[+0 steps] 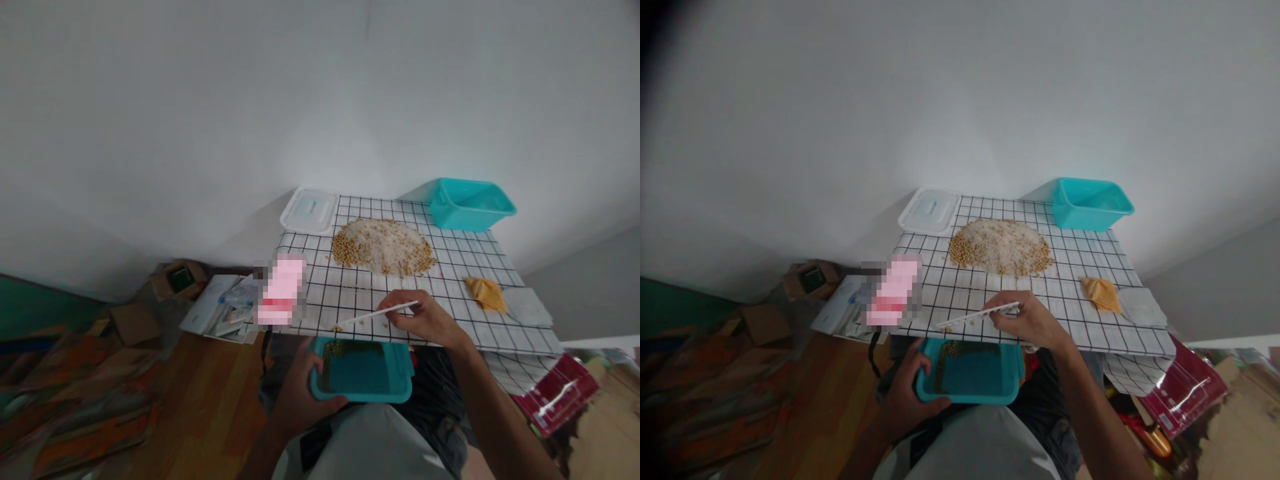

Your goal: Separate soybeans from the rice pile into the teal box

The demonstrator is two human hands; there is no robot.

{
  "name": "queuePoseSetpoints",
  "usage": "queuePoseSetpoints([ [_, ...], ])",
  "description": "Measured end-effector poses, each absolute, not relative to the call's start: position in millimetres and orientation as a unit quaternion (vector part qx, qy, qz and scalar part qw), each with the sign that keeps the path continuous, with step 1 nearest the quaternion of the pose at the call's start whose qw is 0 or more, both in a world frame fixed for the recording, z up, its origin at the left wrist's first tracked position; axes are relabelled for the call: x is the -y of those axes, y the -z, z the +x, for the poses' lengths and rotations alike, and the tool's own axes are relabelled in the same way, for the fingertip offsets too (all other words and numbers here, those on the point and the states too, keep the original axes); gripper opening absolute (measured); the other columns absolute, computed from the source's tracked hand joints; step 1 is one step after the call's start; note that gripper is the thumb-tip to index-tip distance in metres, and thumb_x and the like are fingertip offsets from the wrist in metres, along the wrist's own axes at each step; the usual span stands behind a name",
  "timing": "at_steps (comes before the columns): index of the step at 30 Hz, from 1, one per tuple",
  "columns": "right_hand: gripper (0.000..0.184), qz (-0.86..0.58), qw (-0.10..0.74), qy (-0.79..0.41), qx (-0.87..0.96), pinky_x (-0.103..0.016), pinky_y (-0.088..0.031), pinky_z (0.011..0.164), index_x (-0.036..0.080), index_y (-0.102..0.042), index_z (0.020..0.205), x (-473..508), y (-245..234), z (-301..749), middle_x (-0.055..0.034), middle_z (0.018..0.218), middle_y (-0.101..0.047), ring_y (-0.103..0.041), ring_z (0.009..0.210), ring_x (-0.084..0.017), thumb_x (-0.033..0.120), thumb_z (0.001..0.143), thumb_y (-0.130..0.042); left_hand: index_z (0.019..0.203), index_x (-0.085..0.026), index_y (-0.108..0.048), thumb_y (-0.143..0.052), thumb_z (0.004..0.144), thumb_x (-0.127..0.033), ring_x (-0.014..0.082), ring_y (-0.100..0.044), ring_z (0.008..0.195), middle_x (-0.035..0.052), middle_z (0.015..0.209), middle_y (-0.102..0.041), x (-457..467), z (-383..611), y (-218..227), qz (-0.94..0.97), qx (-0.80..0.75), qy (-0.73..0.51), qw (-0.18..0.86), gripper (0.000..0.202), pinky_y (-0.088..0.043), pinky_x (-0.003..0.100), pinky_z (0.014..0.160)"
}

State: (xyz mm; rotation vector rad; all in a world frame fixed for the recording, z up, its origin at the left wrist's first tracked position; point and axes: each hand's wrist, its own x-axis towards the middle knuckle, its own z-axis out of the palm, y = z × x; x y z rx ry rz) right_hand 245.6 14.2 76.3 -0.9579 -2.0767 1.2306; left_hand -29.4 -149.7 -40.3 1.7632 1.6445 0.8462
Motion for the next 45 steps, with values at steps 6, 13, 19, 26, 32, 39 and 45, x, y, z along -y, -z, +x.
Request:
queuePoseSetpoints([
  [6, 0.019, -0.364, 0.262, -0.471, 0.760, -0.028, -0.052, 0.073, 0.021, -0.077, 0.096, 1.7, -80.1, 258.3, -0.0031, 0.091, -0.076, -0.069, 0.082, -0.017, 0.017, 0.086, -0.062, 0.091, -0.024, -0.044, -0.082, 0.069, -0.051, 0.0378, -0.041, 0.142, 0.0202, 0.152, -0.037, 148.7, -27.0, 42.6, 0.666, -0.613, -0.302, 0.298, 0.052, -0.044, 0.046, 0.104],
  [13, 0.020, -0.379, 0.261, -0.481, 0.746, -0.031, -0.055, 0.079, 0.023, -0.078, 0.095, 25.8, -83.7, 277.6, -0.0040, 0.094, -0.076, -0.071, 0.088, -0.020, 0.014, 0.085, -0.064, 0.091, -0.024, -0.042, -0.084, 0.067, -0.047, 0.0344, -0.049, 0.132, 0.0156, 0.148, -0.038, 141.8, -14.4, 40.2, 0.674, -0.588, -0.309, 0.322, 0.053, -0.045, 0.043, 0.100],
  [19, 0.014, -0.422, 0.316, -0.480, 0.702, -0.033, -0.055, 0.081, 0.023, -0.078, 0.096, 45.5, -78.8, 309.2, -0.0065, 0.097, -0.076, -0.071, 0.092, -0.023, 0.028, 0.091, -0.066, 0.091, -0.024, -0.042, -0.083, 0.068, -0.050, 0.0323, -0.051, 0.125, 0.0109, 0.135, -0.045, 136.2, -1.9, 36.3, 0.683, -0.573, -0.307, 0.332, 0.053, -0.045, 0.039, 0.096],
  [26, 0.019, -0.514, 0.391, -0.423, 0.636, -0.032, -0.053, 0.077, 0.022, -0.076, 0.098, 63.1, -60.0, 344.1, -0.0061, 0.094, -0.075, -0.068, 0.087, -0.023, 0.036, 0.093, -0.064, 0.090, -0.024, -0.042, -0.083, 0.068, -0.051, 0.0272, -0.055, 0.108, 0.0062, 0.115, -0.050, 129.4, 9.8, 34.4, 0.696, -0.560, -0.300, 0.334, 0.053, -0.045, 0.034, 0.089],
  [32, 0.021, -0.515, 0.387, -0.410, 0.646, -0.028, -0.050, 0.071, 0.022, -0.074, 0.101, 51.9, -71.3, 311.1, -0.0035, 0.091, -0.073, -0.065, 0.081, -0.020, 0.037, 0.096, -0.060, 0.090, -0.024, -0.044, -0.083, 0.068, -0.051, 0.0225, -0.055, 0.093, 0.0028, 0.101, -0.049, 123.6, 15.4, 30.6, 0.708, -0.550, -0.292, 0.332, 0.052, -0.045, 0.030, 0.079],
  [39, 0.022, -0.436, 0.375, -0.416, 0.704, -0.028, -0.049, 0.069, 0.024, -0.073, 0.106, 40.0, -73.6, 221.0, -0.0026, 0.090, -0.074, -0.066, 0.077, -0.019, 0.035, 0.098, -0.056, 0.088, -0.024, -0.046, -0.083, 0.065, -0.047, 0.0257, -0.057, 0.101, 0.0042, 0.107, -0.052, 127.6, 12.4, 29.5, 0.695, -0.567, -0.307, 0.318, 0.049, -0.049, 0.033, 0.084],
  [45, 0.024, -0.433, 0.388, -0.393, 0.712, -0.026, -0.049, 0.068, 0.027, -0.071, 0.114, 29.6, -64.0, 180.3, -0.0003, 0.088, -0.074, -0.066, 0.071, -0.017, 0.028, 0.097, -0.054, 0.089, -0.024, -0.045, -0.082, 0.067, -0.046, 0.0284, -0.056, 0.108, 0.0088, 0.118, -0.053, 134.0, -2.8, 33.6, 0.692, -0.587, -0.304, 0.291, 0.048, -0.049, 0.036, 0.089],
])
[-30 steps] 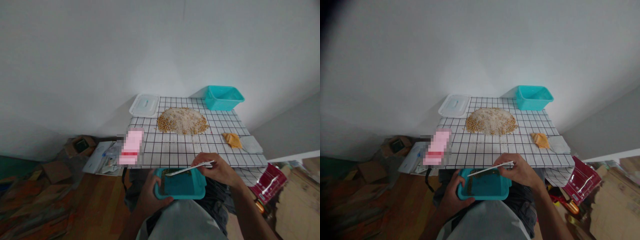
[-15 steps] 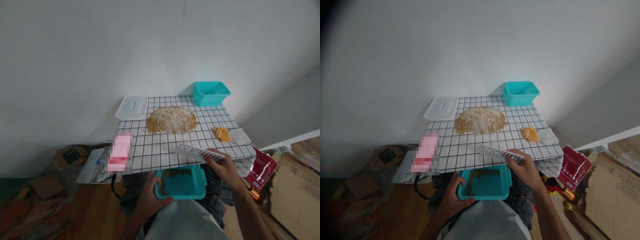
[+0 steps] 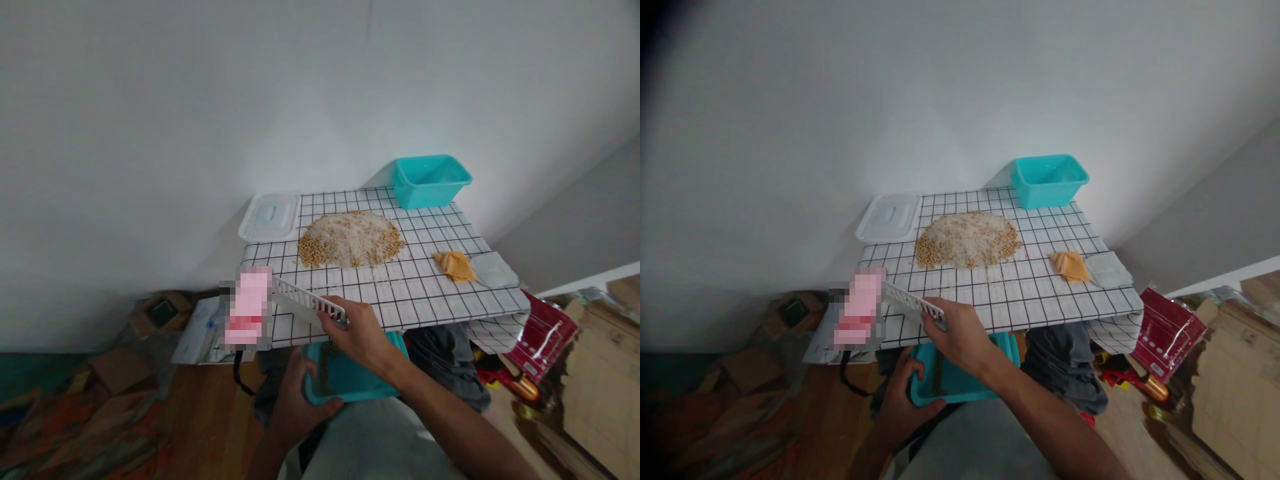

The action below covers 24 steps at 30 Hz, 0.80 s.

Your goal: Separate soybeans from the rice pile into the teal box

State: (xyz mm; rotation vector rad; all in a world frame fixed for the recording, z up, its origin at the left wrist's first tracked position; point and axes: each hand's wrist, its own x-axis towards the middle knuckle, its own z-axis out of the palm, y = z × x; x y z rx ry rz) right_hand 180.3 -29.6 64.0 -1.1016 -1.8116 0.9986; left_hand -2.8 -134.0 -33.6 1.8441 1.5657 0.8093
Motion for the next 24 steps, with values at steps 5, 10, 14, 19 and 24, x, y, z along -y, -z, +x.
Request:
queuePoseSetpoints([
  [5, 0.025, -0.495, 0.399, -0.359, 0.683, -0.026, -0.048, 0.062, 0.026, -0.070, 0.114, 27.1, -54.7, 178.8, -0.0015, 0.080, -0.072, -0.066, 0.065, -0.018, 0.033, 0.097, -0.054, 0.088, -0.024, -0.047, -0.082, 0.066, -0.043, 0.0322, -0.057, 0.116, 0.0107, 0.125, -0.054, 136.1, -10.3, 36.8, 0.692, -0.609, -0.285, 0.262, 0.046, -0.049, 0.039, 0.091],
  [10, 0.025, -0.551, 0.415, -0.327, 0.646, -0.025, -0.046, 0.057, 0.024, -0.071, 0.112, 29.7, -48.4, 191.7, -0.0007, 0.072, -0.070, -0.066, 0.058, -0.017, 0.035, 0.095, -0.057, 0.087, -0.024, -0.047, -0.081, 0.068, -0.044, 0.0318, -0.058, 0.116, 0.0108, 0.123, -0.056, 134.4, -9.9, 36.1, 0.700, -0.603, -0.286, 0.252, 0.045, -0.050, 0.036, 0.090],
  [14, 0.025, -0.588, 0.422, -0.297, 0.623, -0.024, -0.045, 0.055, 0.022, -0.072, 0.107, 30.1, -50.4, 208.7, -0.0008, 0.070, -0.069, -0.065, 0.057, -0.016, 0.037, 0.095, -0.056, 0.087, -0.024, -0.046, -0.081, 0.068, -0.045, 0.0304, -0.058, 0.114, 0.0112, 0.121, -0.056, 134.6, -9.4, 40.1, 0.699, -0.603, -0.294, 0.248, 0.045, -0.049, 0.036, 0.090],
  [19, 0.026, -0.610, 0.418, -0.284, 0.610, -0.022, -0.045, 0.058, 0.021, -0.073, 0.107, 20.1, -56.3, 236.1, 0.0006, 0.071, -0.070, -0.065, 0.059, -0.014, 0.037, 0.094, -0.058, 0.088, -0.024, -0.046, -0.081, 0.069, -0.043, 0.0319, -0.056, 0.123, 0.0135, 0.133, -0.052, 136.1, -8.0, 42.6, 0.700, -0.601, -0.298, 0.244, 0.045, -0.048, 0.038, 0.095],
  [24, 0.029, -0.605, 0.416, -0.314, 0.602, -0.022, -0.043, 0.055, 0.018, -0.073, 0.104, 11.9, -64.1, 260.8, 0.0001, 0.073, -0.070, -0.061, 0.061, -0.014, 0.042, 0.095, -0.059, 0.086, -0.024, -0.046, -0.082, 0.067, -0.040, 0.0347, -0.054, 0.128, 0.0144, 0.134, -0.053, 136.2, -3.2, 38.4, 0.691, -0.603, -0.312, 0.248, 0.044, -0.048, 0.040, 0.096],
])
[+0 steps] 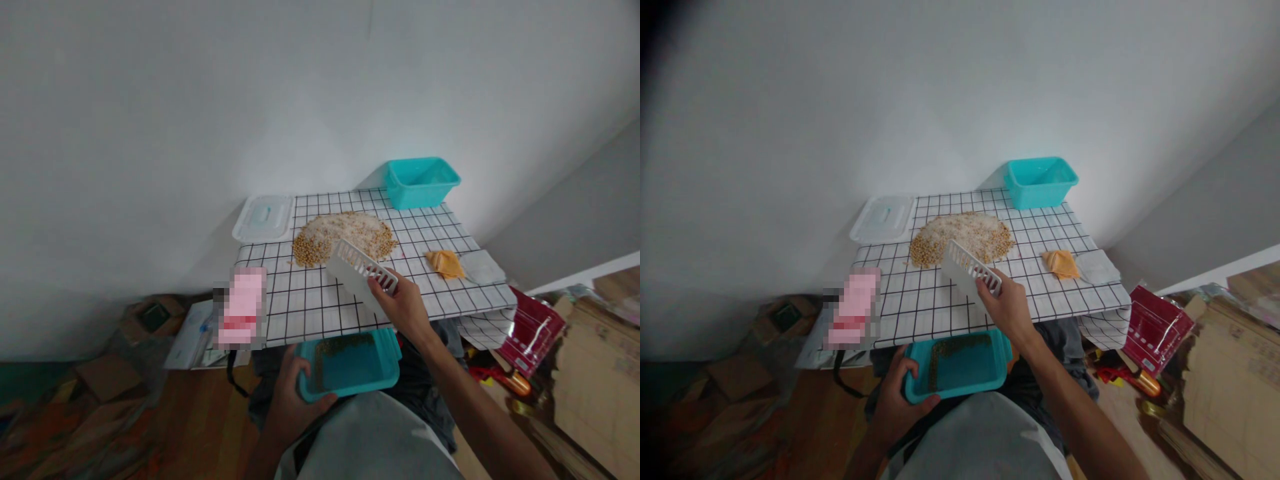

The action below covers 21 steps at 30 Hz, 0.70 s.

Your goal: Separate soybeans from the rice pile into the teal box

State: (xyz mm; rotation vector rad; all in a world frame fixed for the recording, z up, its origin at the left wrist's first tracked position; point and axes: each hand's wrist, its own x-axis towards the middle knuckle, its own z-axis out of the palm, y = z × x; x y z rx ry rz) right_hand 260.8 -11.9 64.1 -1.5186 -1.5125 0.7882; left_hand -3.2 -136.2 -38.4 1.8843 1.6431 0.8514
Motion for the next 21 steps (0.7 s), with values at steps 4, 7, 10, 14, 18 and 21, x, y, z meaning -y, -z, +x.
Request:
queuePoseSetpoints([
  [4, 0.031, -0.575, 0.409, -0.342, 0.620, -0.023, -0.044, 0.056, 0.018, -0.072, 0.105, 21.6, -73.1, 275.4, -0.0008, 0.078, -0.071, -0.062, 0.066, -0.015, 0.044, 0.096, -0.058, 0.086, -0.024, -0.045, -0.082, 0.067, -0.039, 0.0336, -0.053, 0.127, 0.0134, 0.131, -0.054, 136.1, 1.1, 35.0, 0.691, -0.594, -0.320, 0.259, 0.044, -0.048, 0.039, 0.096],
  [7, 0.031, -0.531, 0.370, -0.379, 0.662, -0.024, -0.047, 0.059, 0.020, -0.073, 0.111, 30.8, -78.0, 285.1, -0.0021, 0.089, -0.075, -0.065, 0.073, -0.017, 0.043, 0.097, -0.057, 0.086, -0.024, -0.046, -0.082, 0.066, -0.041, 0.0324, -0.055, 0.123, 0.0122, 0.130, -0.055, 135.7, 4.4, 33.3, 0.687, -0.591, -0.328, 0.266, 0.044, -0.048, 0.038, 0.096],
  [10, 0.030, -0.495, 0.328, -0.391, 0.703, -0.026, -0.050, 0.066, 0.022, -0.074, 0.111, 30.2, -78.4, 295.4, -0.0023, 0.096, -0.076, -0.067, 0.079, -0.018, 0.042, 0.098, -0.055, 0.085, -0.024, -0.047, -0.082, 0.066, -0.042, 0.0325, -0.056, 0.122, 0.0115, 0.128, -0.056, 134.1, 8.2, 32.0, 0.687, -0.585, -0.331, 0.276, 0.044, -0.047, 0.037, 0.095],
  [14, 0.033, -0.472, 0.293, -0.394, 0.732, -0.028, -0.051, 0.071, 0.023, -0.073, 0.114, 9.8, -72.4, 311.5, -0.0027, 0.099, -0.077, -0.069, 0.084, -0.020, 0.046, 0.098, -0.055, 0.085, -0.024, -0.045, -0.081, 0.068, -0.046, 0.0332, -0.056, 0.120, 0.0124, 0.125, -0.056, 132.4, 12.0, 32.3, 0.685, -0.579, -0.329, 0.295, 0.045, -0.048, 0.038, 0.093],
  [18, 0.038, -0.479, 0.272, -0.377, 0.744, -0.030, -0.053, 0.071, 0.021, -0.074, 0.113, -22.7, -64.9, 327.1, -0.0035, 0.097, -0.078, -0.069, 0.082, -0.021, 0.050, 0.096, -0.056, 0.088, -0.024, -0.045, -0.082, 0.069, -0.046, 0.0353, -0.052, 0.128, 0.0171, 0.140, -0.048, 134.3, 12.3, 37.7, 0.698, -0.571, -0.309, 0.302, 0.047, -0.047, 0.043, 0.098],
  [21, 0.041, -0.496, 0.277, -0.359, 0.741, -0.030, -0.054, 0.070, 0.020, -0.075, 0.111, -45.4, -63.6, 336.1, -0.0034, 0.095, -0.078, -0.070, 0.081, -0.022, 0.052, 0.095, -0.056, 0.089, -0.024, -0.045, -0.083, 0.069, -0.046, 0.0366, -0.048, 0.136, 0.0190, 0.147, -0.044, 136.4, 14.1, 43.6, 0.699, -0.568, -0.303, 0.312, 0.048, -0.046, 0.044, 0.101],
])
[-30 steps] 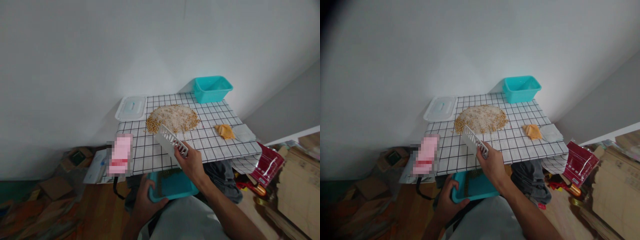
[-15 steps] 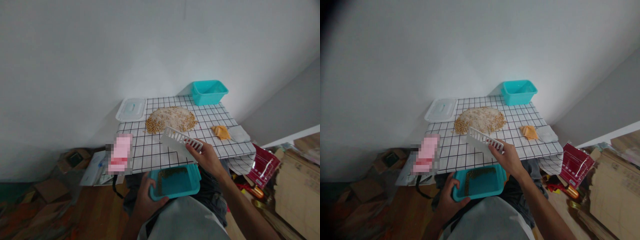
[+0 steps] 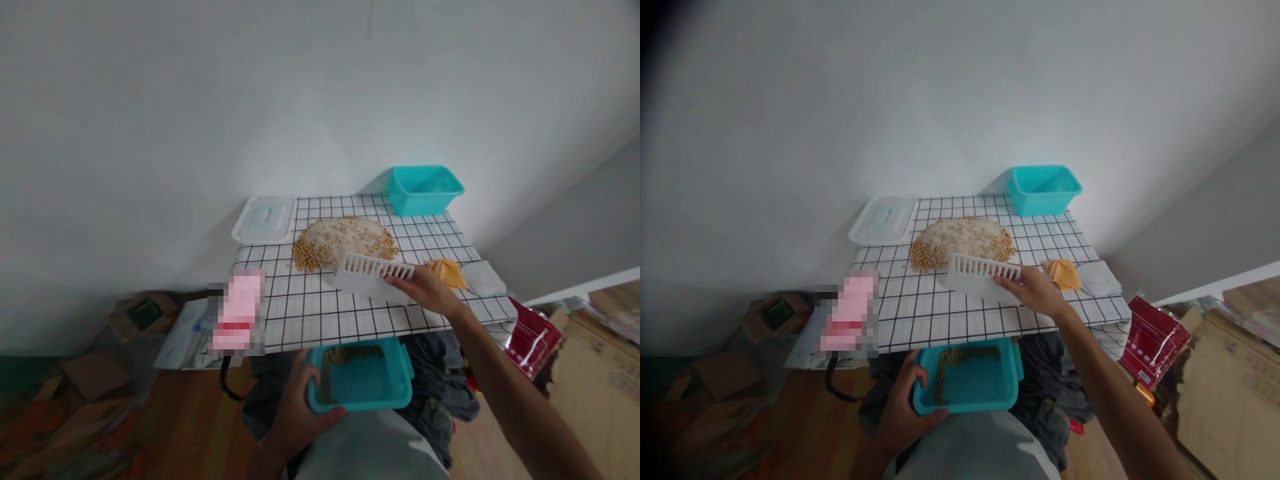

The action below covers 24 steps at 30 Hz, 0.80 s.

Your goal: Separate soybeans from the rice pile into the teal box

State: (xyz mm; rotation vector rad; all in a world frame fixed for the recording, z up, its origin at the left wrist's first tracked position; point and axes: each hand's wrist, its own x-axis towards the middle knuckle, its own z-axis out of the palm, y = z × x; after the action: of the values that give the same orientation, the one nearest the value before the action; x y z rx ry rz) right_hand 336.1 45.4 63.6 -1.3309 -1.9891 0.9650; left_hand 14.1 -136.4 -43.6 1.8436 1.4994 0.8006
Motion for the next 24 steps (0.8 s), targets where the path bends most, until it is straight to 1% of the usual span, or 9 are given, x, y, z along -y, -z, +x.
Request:
queuePoseSetpoints([
  [3, 0.042, -0.502, 0.288, -0.375, 0.724, -0.031, -0.057, 0.070, 0.019, -0.076, 0.110, -60.5, -68.5, 346.7, -0.0038, 0.094, -0.078, -0.072, 0.083, -0.023, 0.053, 0.093, -0.059, 0.089, -0.024, -0.045, -0.084, 0.068, -0.047, 0.0370, -0.048, 0.136, 0.0198, 0.148, -0.043, 137.4, 18.4, 47.4, 0.694, -0.565, -0.304, 0.326, 0.050, -0.047, 0.045, 0.101],
  [6, 0.039, -0.491, 0.294, -0.435, 0.695, -0.034, -0.059, 0.077, 0.020, -0.077, 0.111, -68.8, -78.2, 366.5, -0.0053, 0.099, -0.078, -0.073, 0.090, -0.025, 0.050, 0.089, -0.067, 0.089, -0.024, -0.046, -0.085, 0.067, -0.049, 0.0372, -0.048, 0.137, 0.0206, 0.151, -0.041, 137.4, 22.9, 48.5, 0.695, -0.562, -0.292, 0.340, 0.051, -0.048, 0.044, 0.100],
  [8, 0.039, -0.508, 0.340, -0.441, 0.657, -0.035, -0.060, 0.079, 0.021, -0.077, 0.112, -73.9, -84.9, 385.2, -0.0065, 0.101, -0.079, -0.073, 0.092, -0.025, 0.049, 0.086, -0.071, 0.089, -0.024, -0.046, -0.085, 0.065, -0.049, 0.0370, -0.048, 0.137, 0.0200, 0.152, -0.040, 137.0, 25.2, 48.6, 0.697, -0.555, -0.288, 0.350, 0.052, -0.048, 0.043, 0.099],
  [12, 0.039, -0.555, 0.448, -0.367, 0.597, -0.036, -0.058, 0.083, 0.018, -0.079, 0.107, -86.2, -91.1, 421.8, -0.0079, 0.109, -0.078, -0.072, 0.095, -0.026, 0.047, 0.081, -0.077, 0.088, -0.024, -0.046, -0.085, 0.065, -0.049, 0.0363, -0.047, 0.137, 0.0182, 0.151, -0.040, 135.0, 29.1, 49.3, 0.698, -0.544, -0.286, 0.366, 0.053, -0.048, 0.041, 0.100],
  [14, 0.043, -0.600, 0.466, -0.298, 0.578, -0.033, -0.057, 0.076, 0.017, -0.078, 0.111, -89.3, -89.1, 432.2, -0.0080, 0.105, -0.078, -0.072, 0.089, -0.024, 0.049, 0.082, -0.074, 0.088, -0.024, -0.045, -0.085, 0.066, -0.050, 0.0366, -0.046, 0.137, 0.0180, 0.150, -0.040, 132.6, 31.5, 49.5, 0.700, -0.537, -0.283, 0.377, 0.052, -0.046, 0.043, 0.101],
  [18, 0.051, -0.686, 0.425, -0.189, 0.559, -0.027, -0.047, 0.054, 0.011, -0.079, 0.106, -80.2, -80.1, 428.6, -0.0073, 0.078, -0.076, -0.068, 0.068, -0.023, 0.055, 0.082, -0.071, 0.088, -0.023, -0.044, -0.084, 0.065, -0.052, 0.0372, -0.050, 0.129, 0.0168, 0.142, -0.044, 125.3, 38.1, 47.1, 0.703, -0.517, -0.282, 0.399, 0.054, -0.047, 0.045, 0.099],
  [19, 0.050, -0.694, 0.411, -0.174, 0.566, -0.027, -0.044, 0.051, 0.011, -0.080, 0.104, -75.8, -78.3, 423.2, -0.0066, 0.073, -0.074, -0.067, 0.065, -0.023, 0.056, 0.082, -0.070, 0.088, -0.023, -0.044, -0.084, 0.065, -0.052, 0.0363, -0.052, 0.126, 0.0160, 0.139, -0.046, 123.6, 39.8, 45.9, 0.704, -0.511, -0.284, 0.403, 0.054, -0.048, 0.044, 0.097],
  [22, 0.050, -0.700, 0.356, -0.126, 0.606, -0.026, -0.040, 0.050, 0.014, -0.079, 0.106, -64.5, -76.0, 403.1, -0.0045, 0.065, -0.070, -0.064, 0.060, -0.021, 0.057, 0.089, -0.060, 0.087, -0.024, -0.043, -0.085, 0.065, -0.051, 0.0329, -0.055, 0.119, 0.0135, 0.136, -0.047, 120.5, 43.8, 42.8, 0.706, -0.499, -0.286, 0.413, 0.055, -0.049, 0.041, 0.093],
  [24, 0.050, -0.697, 0.343, -0.126, 0.618, -0.026, -0.039, 0.050, 0.015, -0.079, 0.108, -60.8, -76.3, 391.6, -0.0039, 0.061, -0.068, -0.062, 0.056, -0.020, 0.056, 0.092, -0.056, 0.088, -0.024, -0.043, -0.085, 0.064, -0.050, 0.0332, -0.054, 0.121, 0.0133, 0.139, -0.045, 120.7, 44.3, 42.7, 0.708, -0.496, -0.284, 0.415, 0.055, -0.049, 0.043, 0.095],
])
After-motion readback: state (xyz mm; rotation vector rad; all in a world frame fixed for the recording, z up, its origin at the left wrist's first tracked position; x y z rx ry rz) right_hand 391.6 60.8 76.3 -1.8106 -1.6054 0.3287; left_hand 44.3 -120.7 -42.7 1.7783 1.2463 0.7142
